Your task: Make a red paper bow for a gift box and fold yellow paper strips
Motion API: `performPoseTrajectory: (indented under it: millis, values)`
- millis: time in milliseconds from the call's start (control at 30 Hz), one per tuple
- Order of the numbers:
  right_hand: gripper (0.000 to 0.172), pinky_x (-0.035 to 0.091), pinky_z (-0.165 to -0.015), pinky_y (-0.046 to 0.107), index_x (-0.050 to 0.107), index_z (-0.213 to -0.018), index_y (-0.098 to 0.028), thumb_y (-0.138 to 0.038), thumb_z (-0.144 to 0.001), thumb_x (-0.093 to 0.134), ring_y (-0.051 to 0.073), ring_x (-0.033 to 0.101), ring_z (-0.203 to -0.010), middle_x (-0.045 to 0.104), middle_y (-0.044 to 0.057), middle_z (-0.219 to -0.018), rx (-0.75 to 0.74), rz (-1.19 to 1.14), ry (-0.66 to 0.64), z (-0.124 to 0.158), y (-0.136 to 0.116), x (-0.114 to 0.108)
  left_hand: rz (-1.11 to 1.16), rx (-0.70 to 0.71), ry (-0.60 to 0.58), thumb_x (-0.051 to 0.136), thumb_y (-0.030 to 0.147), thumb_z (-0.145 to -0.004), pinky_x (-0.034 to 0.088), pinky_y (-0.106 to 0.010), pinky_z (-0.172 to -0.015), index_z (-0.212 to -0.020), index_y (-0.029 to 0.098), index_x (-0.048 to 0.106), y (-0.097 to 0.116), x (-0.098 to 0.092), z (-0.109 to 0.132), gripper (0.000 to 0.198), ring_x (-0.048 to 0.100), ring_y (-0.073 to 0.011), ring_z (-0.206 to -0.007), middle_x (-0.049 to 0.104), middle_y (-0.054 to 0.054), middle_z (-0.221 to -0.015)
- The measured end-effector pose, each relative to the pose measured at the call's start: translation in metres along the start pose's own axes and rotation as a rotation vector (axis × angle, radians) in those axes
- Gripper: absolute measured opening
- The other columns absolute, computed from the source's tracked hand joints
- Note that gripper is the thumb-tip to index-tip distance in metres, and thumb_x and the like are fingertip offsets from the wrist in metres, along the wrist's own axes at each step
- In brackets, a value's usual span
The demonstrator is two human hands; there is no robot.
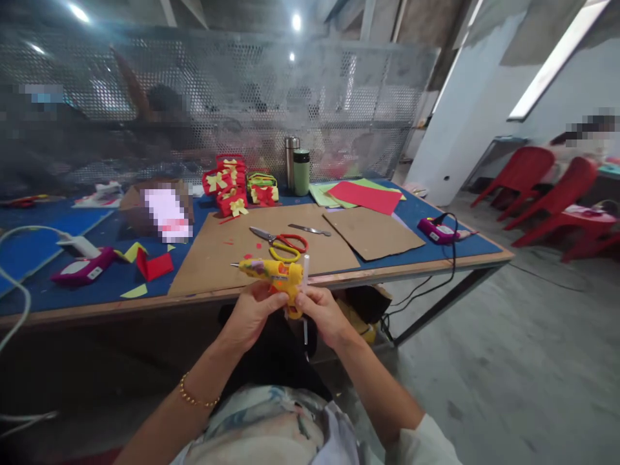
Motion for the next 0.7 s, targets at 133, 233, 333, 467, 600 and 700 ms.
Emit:
performPoseTrajectory:
  millis: [133, 233, 333, 467, 600, 700]
  values:
    - [0.059, 0.045, -0.060, 0.028, 0.074, -0.067, -0.020, -0.078, -0.065, 0.081, 0.015, 0.052, -0.061, 0.064, 0.002, -0.067, 0.038, -0.006, 0.004, 0.003, 0.007, 0.001, -0.028, 0.020, 0.030, 0.097, 0.038, -0.061, 0.058, -0.033, -0.085, -0.099, 0.018, 0.081, 0.000, 0.004, 0.006, 0.045, 0.074, -0.0229, -0.091, 0.082, -0.006, -0.096]
    - [0.058, 0.048, -0.063, 0.028, 0.077, -0.077, -0.021, -0.079, -0.069, 0.078, 0.016, 0.056, -0.066, 0.068, 0.003, -0.074, 0.016, 0.040, 0.042, 0.004, 0.009, 0.001, -0.056, 0.049, 0.060, 0.095, 0.037, -0.066, 0.058, -0.035, -0.088, -0.101, 0.017, 0.082, -0.003, 0.004, 0.008, 0.042, 0.075, -0.0248, -0.095, 0.082, -0.008, -0.102]
    - [0.059, 0.053, -0.069, 0.031, 0.080, -0.091, -0.024, -0.080, -0.086, 0.060, 0.020, 0.063, -0.076, 0.071, 0.005, -0.085, -0.070, 0.196, 0.082, 0.006, 0.003, -0.008, -0.049, 0.088, 0.122, 0.094, 0.038, -0.067, 0.057, -0.039, -0.097, -0.101, 0.017, 0.082, -0.006, -0.002, 0.009, 0.041, 0.075, -0.0272, -0.102, 0.082, -0.009, -0.108]
    - [0.041, 0.052, -0.067, 0.029, 0.080, -0.100, -0.026, -0.056, -0.103, 0.051, 0.018, 0.063, -0.072, 0.067, 0.002, -0.077, -0.371, 0.604, 0.243, 0.016, -0.019, -0.025, 0.001, 0.105, 0.157, 0.098, 0.041, -0.062, 0.057, -0.043, -0.099, -0.094, 0.018, 0.083, -0.005, -0.017, 0.009, 0.042, 0.076, -0.0277, -0.097, 0.083, -0.008, -0.097]
    - [0.023, 0.053, -0.062, 0.028, 0.076, -0.115, -0.031, -0.029, -0.103, 0.056, 0.016, 0.066, -0.065, 0.073, 0.001, -0.082, -0.670, 0.898, 0.223, 0.031, -0.050, -0.028, 0.037, 0.074, 0.033, 0.096, 0.048, -0.064, 0.059, -0.042, -0.088, -0.090, 0.020, 0.082, 0.000, -0.029, 0.012, 0.041, 0.077, -0.0272, -0.086, 0.080, -0.005, -0.084]
    - [0.031, 0.056, -0.067, 0.030, 0.074, -0.120, -0.034, -0.017, -0.101, 0.056, 0.018, 0.073, -0.078, 0.078, 0.004, -0.099, -0.793, 1.055, 0.194, 0.041, -0.069, -0.020, 0.050, 0.044, -0.005, 0.095, 0.053, -0.064, 0.058, -0.038, -0.079, -0.085, 0.022, 0.080, 0.002, -0.035, 0.014, 0.040, 0.075, -0.0243, -0.079, 0.077, -0.003, -0.082]
Point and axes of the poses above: each hand's wrist, its own z-axis away from the middle knuckle, its own x-axis out of the palm, y = z × x, the point moved 1 cm from there along -z, towards the middle knuckle
